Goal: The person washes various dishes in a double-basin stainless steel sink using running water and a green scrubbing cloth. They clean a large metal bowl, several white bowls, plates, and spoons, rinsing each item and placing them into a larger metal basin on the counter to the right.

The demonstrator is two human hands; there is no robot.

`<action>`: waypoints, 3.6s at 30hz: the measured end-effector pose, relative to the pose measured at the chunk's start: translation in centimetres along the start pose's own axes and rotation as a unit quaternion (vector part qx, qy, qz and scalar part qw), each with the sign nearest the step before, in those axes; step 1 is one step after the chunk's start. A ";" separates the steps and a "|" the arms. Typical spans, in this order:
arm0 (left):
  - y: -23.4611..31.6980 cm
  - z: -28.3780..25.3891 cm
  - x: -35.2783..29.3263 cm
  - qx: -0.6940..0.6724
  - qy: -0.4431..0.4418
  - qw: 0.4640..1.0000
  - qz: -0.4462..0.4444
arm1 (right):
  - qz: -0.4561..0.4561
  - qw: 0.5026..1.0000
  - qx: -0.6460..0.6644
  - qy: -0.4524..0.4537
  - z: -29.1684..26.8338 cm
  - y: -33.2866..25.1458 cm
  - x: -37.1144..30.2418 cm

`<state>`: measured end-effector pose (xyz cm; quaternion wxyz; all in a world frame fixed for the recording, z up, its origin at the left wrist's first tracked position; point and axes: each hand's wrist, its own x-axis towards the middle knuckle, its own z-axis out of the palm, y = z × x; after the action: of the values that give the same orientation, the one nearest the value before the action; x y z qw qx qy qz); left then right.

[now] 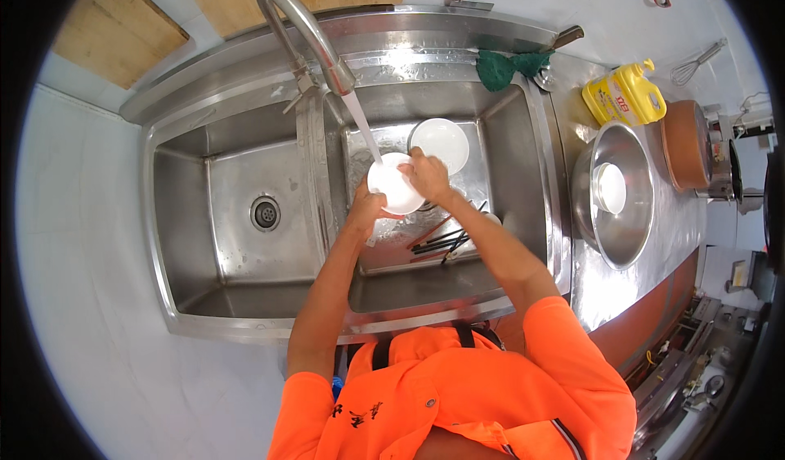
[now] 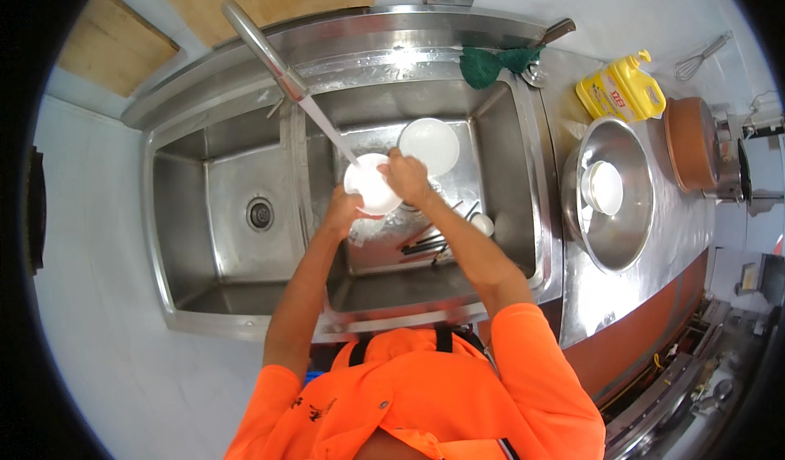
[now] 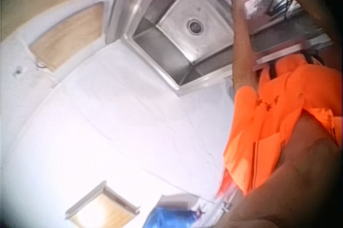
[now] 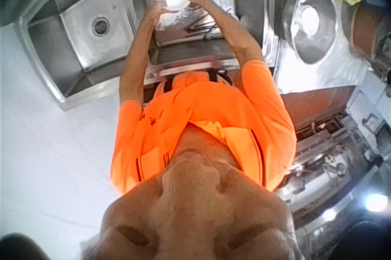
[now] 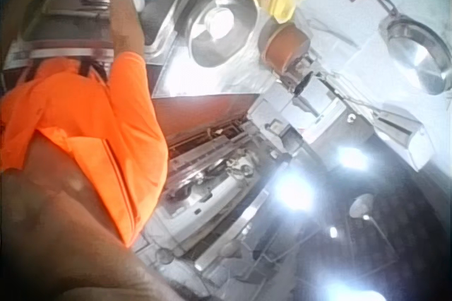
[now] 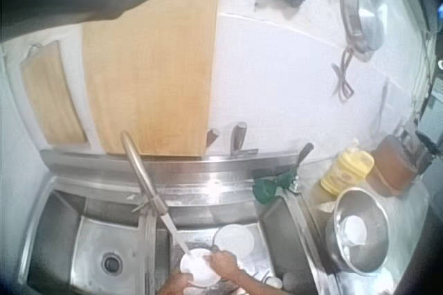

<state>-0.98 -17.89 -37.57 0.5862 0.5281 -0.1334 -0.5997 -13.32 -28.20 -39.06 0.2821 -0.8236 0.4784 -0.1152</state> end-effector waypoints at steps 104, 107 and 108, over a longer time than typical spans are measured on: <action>-16.1 -5.5 2.6 0.707 0.160 0.689 -0.003 | 0.391 0.904 -0.116 0.129 -34.9 29.6 -17.7; -16.7 -5.0 3.4 0.737 0.144 0.660 -0.008 | 0.413 0.900 -0.092 0.110 -34.8 26.7 -16.9; -16.9 -5.1 3.6 0.747 0.140 0.650 0.004 | 0.421 0.897 -0.080 0.109 -35.0 25.2 -16.7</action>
<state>-5.59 -13.91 -54.48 0.0081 0.8647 -0.4544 -0.2141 -56.25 -35.97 -23.76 0.1835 -0.5469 0.8160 -0.0362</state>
